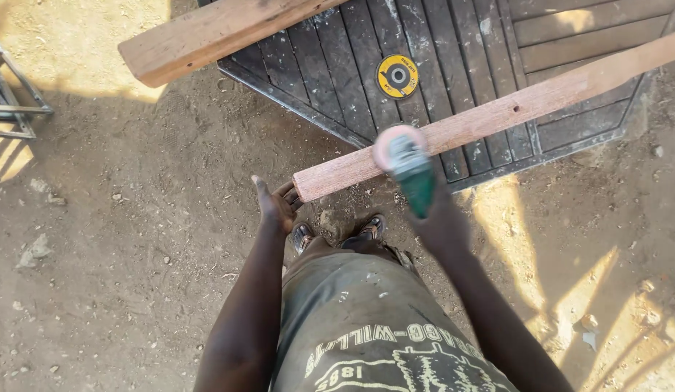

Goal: Sanding curved and straight wooden planks using an angle grinder with a sanding disc

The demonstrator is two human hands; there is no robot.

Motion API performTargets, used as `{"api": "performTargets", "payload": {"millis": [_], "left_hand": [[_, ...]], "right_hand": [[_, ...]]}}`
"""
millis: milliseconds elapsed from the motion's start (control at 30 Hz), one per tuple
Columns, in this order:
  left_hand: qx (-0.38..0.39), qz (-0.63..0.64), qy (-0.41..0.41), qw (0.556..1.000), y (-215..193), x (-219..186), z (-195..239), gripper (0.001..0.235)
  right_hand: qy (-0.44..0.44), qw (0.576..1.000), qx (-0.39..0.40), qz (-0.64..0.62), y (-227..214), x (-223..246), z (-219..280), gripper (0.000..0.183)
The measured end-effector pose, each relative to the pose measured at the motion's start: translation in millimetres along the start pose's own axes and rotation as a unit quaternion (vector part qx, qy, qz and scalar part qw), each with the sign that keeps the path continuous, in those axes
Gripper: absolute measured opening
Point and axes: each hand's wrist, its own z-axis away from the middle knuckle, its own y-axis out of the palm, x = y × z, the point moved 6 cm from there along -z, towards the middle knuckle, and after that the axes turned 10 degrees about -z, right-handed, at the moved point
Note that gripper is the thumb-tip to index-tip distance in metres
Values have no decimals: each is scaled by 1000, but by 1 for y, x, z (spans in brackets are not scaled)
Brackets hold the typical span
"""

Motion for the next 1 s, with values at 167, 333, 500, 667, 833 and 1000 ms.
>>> {"api": "performTargets", "payload": {"millis": [167,333,500,667,833,1000], "left_hand": [[-2,17,0,1000,0,5,-4,109],[-27,1,12,1000,9,-3,10,106],[-72,-73,19,995,21,-8,24,100],[-101,-162,126,974,41,-13,28,75],[-166,-144,114,969,51,-4,49,97],[-165,23,123,978,33,18,-4,108]], "right_hand": [[-152,978,85,117,59,43,11,87],[-141,977,120,111,29,38,10,86],[39,997,-8,73,-36,-31,-15,88],[30,993,-116,-1,-84,-52,-12,77],[22,995,-89,-33,-52,-19,8,78],[-83,993,58,65,9,-6,7,85]]}}
